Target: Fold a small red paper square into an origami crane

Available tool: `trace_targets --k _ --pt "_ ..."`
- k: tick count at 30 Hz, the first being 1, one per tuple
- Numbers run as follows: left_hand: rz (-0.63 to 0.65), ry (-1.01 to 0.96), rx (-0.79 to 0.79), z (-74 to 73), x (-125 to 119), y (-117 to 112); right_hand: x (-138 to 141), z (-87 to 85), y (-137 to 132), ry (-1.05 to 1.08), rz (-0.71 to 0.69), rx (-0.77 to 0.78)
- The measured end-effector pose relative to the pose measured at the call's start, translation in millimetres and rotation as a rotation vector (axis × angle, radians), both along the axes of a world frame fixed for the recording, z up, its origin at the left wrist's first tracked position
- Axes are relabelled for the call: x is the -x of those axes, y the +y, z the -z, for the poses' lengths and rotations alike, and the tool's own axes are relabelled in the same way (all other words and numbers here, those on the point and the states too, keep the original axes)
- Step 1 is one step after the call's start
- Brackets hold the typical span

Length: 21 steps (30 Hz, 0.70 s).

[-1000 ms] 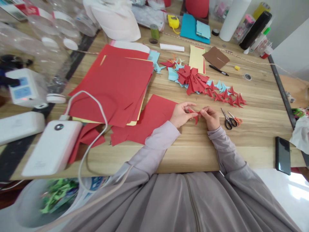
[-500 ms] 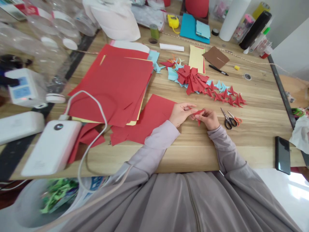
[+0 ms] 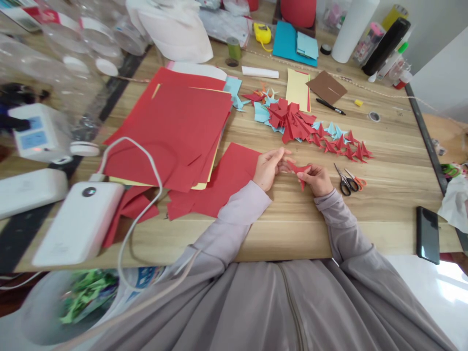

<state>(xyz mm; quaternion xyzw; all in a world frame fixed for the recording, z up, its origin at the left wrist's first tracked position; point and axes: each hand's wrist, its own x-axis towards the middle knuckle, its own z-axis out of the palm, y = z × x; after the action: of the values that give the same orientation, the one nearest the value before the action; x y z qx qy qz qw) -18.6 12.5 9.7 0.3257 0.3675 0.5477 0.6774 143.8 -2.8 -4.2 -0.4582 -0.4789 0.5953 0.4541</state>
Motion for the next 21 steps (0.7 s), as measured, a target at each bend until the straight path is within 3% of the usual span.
trace_targets --k 7,21 --pt "0.038 0.083 -0.016 4.4 -0.9 -1.1 -1.7 3.2 0.2 0.017 0.011 0.014" --pt "0.041 0.052 0.033 3.8 -1.4 0.0 2.2 -2.9 -0.5 0.001 0.003 0.011"
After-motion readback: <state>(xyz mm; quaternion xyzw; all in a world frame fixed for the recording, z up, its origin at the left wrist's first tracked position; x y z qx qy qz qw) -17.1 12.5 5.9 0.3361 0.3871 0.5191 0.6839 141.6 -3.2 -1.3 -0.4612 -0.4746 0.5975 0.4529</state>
